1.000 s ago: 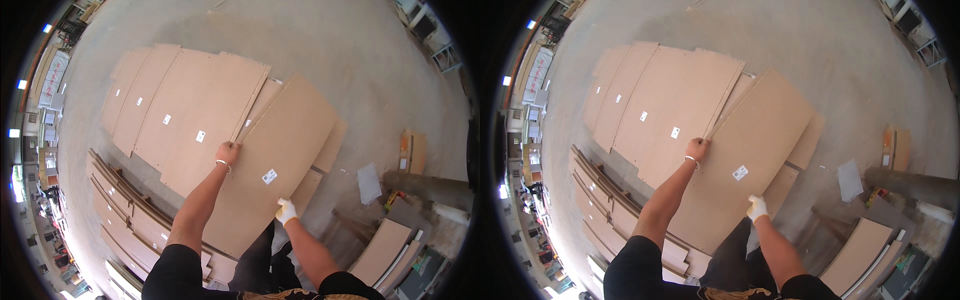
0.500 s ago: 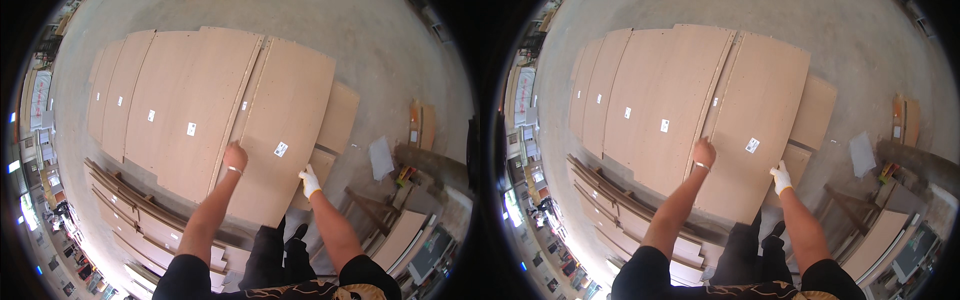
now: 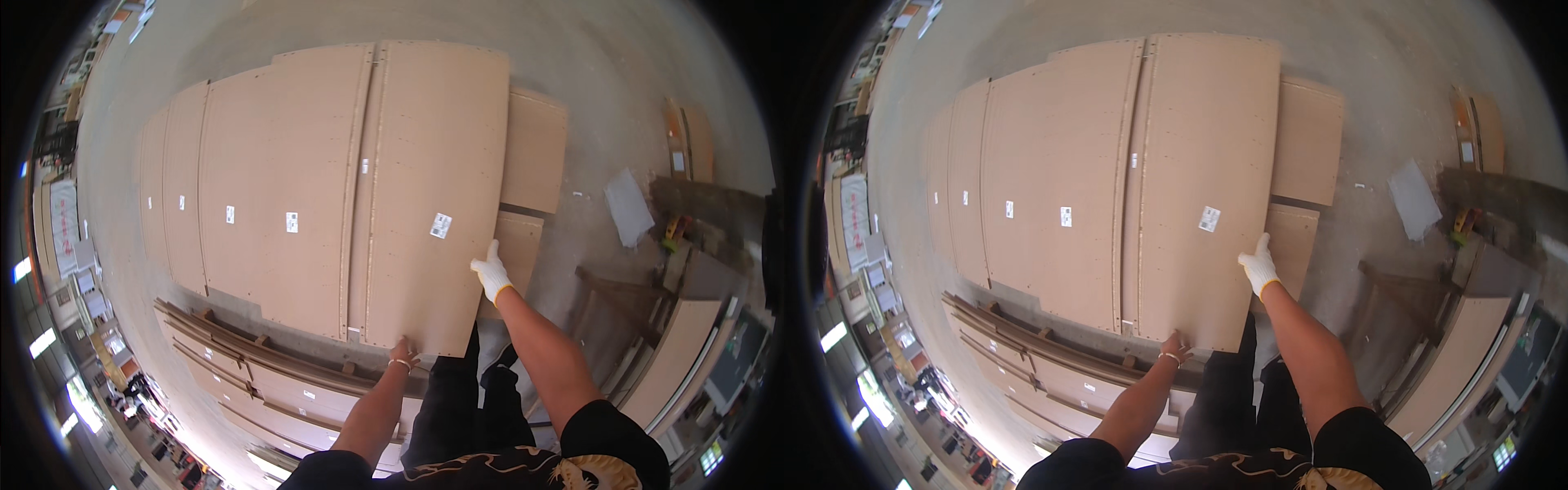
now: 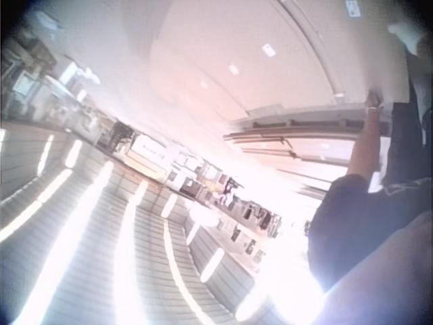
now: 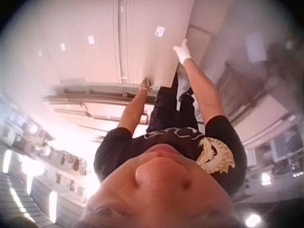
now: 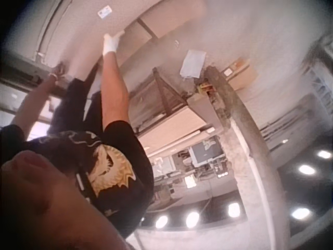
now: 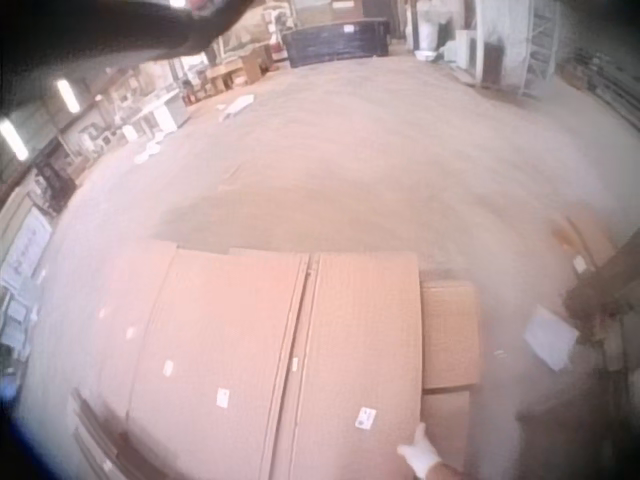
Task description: The person wipes the surfaces of multiple flat wooden panels with a white cloth. They handle each panel individually, wiping both sides and edges, then place them back into a stack. The person also uses a small plastic scraper to remove residue from the edges of some panels.
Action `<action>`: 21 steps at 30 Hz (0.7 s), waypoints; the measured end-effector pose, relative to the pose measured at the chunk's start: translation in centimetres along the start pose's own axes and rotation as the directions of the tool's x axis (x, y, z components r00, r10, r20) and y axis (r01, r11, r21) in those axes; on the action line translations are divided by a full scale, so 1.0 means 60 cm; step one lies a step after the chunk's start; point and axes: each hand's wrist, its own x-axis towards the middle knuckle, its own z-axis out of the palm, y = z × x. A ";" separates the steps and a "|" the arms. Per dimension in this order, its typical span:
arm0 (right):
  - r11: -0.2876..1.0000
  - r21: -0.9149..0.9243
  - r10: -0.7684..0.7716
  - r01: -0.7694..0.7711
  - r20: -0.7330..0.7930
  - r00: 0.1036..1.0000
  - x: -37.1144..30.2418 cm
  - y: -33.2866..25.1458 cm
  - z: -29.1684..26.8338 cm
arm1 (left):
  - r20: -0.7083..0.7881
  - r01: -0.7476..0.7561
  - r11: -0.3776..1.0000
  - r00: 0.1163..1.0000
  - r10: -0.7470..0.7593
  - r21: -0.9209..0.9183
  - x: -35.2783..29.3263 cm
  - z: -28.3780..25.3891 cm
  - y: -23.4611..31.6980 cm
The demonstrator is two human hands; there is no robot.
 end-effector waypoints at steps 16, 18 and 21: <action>0.961 0.228 -0.232 0.155 0.371 0.899 -0.140 0.168 -0.011 | 0.157 -0.031 0.996 0.987 0.017 0.086 -0.002 0.046 -0.012; 0.957 0.236 -0.263 0.166 0.478 0.838 -0.220 0.242 -0.038 | 0.268 -0.050 0.947 0.963 -0.039 0.319 -0.034 0.062 -0.047; 0.975 0.075 -0.215 0.211 0.570 0.793 -0.359 0.364 -0.119 | 0.389 -0.292 0.640 0.921 -0.010 0.710 -0.086 0.096 -0.116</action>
